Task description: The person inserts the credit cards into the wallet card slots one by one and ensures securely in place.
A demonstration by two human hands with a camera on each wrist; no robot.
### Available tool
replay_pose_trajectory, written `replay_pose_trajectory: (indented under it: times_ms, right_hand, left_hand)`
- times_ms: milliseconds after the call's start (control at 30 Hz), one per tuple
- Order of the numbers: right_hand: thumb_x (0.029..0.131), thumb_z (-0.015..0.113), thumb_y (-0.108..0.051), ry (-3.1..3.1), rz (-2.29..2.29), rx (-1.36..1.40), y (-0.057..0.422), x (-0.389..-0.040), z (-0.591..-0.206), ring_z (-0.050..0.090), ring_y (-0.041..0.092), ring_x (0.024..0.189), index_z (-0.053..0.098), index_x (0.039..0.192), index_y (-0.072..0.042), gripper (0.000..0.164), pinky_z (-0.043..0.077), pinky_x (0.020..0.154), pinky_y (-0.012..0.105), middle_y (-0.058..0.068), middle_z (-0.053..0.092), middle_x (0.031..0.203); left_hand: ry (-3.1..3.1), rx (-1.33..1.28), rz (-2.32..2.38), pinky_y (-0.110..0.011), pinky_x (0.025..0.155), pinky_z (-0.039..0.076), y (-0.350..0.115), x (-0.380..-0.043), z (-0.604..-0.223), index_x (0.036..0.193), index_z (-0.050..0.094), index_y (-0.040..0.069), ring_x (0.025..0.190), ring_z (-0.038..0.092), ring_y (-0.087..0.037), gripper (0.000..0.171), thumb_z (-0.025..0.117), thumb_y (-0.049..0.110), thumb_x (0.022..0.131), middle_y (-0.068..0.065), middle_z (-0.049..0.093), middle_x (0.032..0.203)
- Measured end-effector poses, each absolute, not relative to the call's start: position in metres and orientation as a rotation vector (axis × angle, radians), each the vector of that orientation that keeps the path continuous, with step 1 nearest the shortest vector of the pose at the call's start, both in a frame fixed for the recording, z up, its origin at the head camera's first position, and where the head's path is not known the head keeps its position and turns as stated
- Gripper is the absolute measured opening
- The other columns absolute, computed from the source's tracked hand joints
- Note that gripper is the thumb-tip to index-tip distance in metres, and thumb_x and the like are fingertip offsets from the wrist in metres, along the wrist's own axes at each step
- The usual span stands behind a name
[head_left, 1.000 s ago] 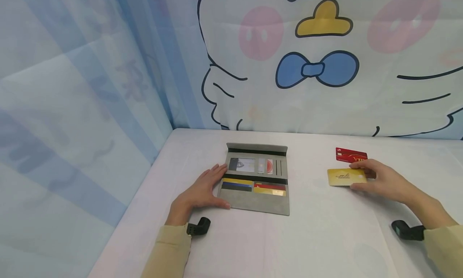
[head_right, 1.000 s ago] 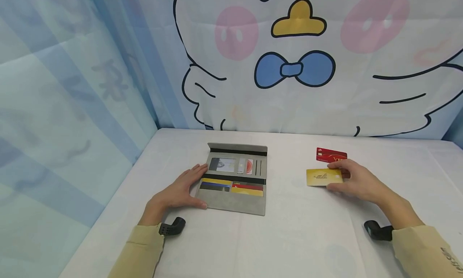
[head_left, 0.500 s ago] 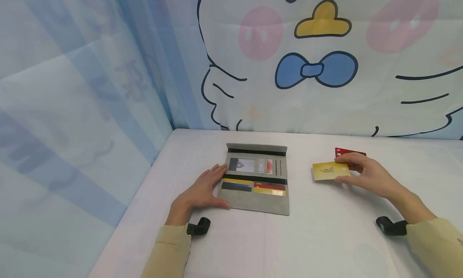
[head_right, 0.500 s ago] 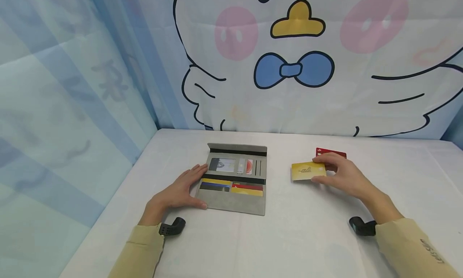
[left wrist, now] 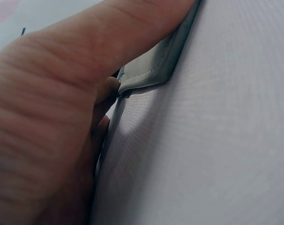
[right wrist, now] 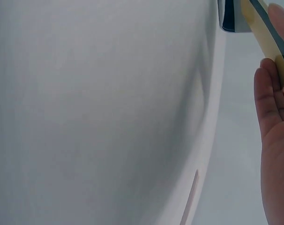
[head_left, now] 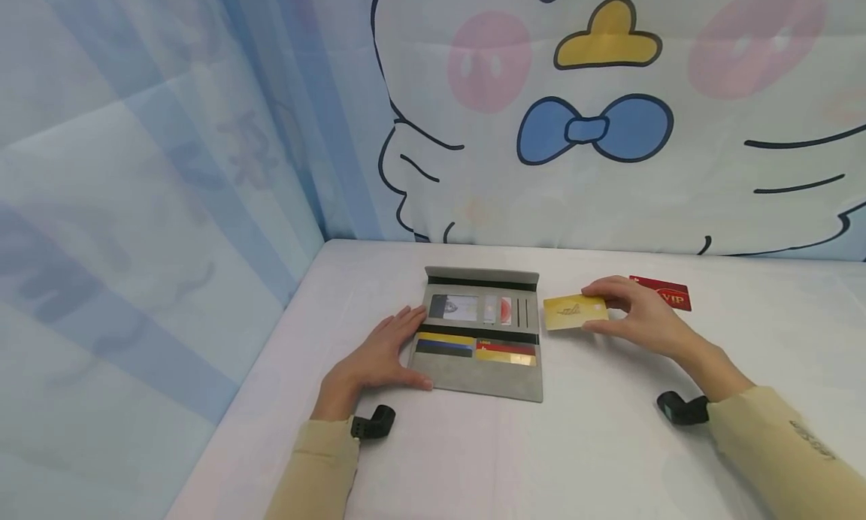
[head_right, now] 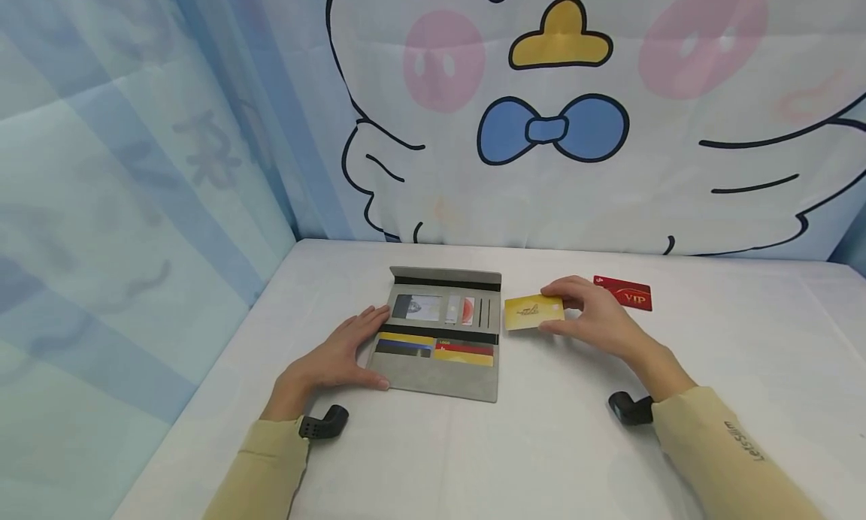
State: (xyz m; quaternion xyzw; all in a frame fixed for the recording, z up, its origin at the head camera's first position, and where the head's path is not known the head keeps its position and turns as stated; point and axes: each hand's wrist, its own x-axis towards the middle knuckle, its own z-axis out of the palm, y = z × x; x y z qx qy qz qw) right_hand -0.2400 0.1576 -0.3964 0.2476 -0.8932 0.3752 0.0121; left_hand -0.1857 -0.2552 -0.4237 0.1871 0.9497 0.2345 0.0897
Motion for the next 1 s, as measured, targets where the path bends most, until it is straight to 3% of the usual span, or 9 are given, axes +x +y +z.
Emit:
replay_pose_trajectory:
  times_ms: [233,500,1000]
  right_hand:
    - [0.074,0.079,-0.035,-2.770,1.223,0.821,0.132,-0.246,-0.398,0.054,0.021,0.103,0.060,0.121,-0.006,0.058,0.041,0.086,0.009,0.005,0.054,0.120]
    - [0.074,0.079,-0.034,-2.799,1.211,0.877,0.110,-0.253,-0.397,0.054,0.020,0.102,0.060,0.121,-0.006,0.058,0.048,0.091,0.042,0.006,0.055,0.120]
    - [0.074,0.080,-0.031,-2.890,1.159,0.887,0.093,-0.261,-0.396,0.054,0.023,0.102,0.060,0.120,-0.005,0.057,0.048,0.091,0.043,0.008,0.057,0.117]
  left_hand:
    - [2.822,0.564,0.695,-0.031,0.113,0.003,-0.256,-0.185,-0.423,0.150,0.022,0.015,0.141,0.003,-0.011,0.112,0.076,0.061,0.063,0.004,0.015,0.154]
    - [2.822,0.574,0.700,-0.031,0.113,0.003,-0.256,-0.185,-0.422,0.150,0.022,0.015,0.141,0.004,-0.012,0.112,0.075,0.062,0.063,0.004,0.014,0.155]
    - [2.854,0.566,0.631,-0.035,0.113,0.006,-0.253,-0.185,-0.422,0.150,0.018,0.017,0.141,0.003,-0.014,0.118,0.072,0.071,0.059,0.007,0.012,0.155]
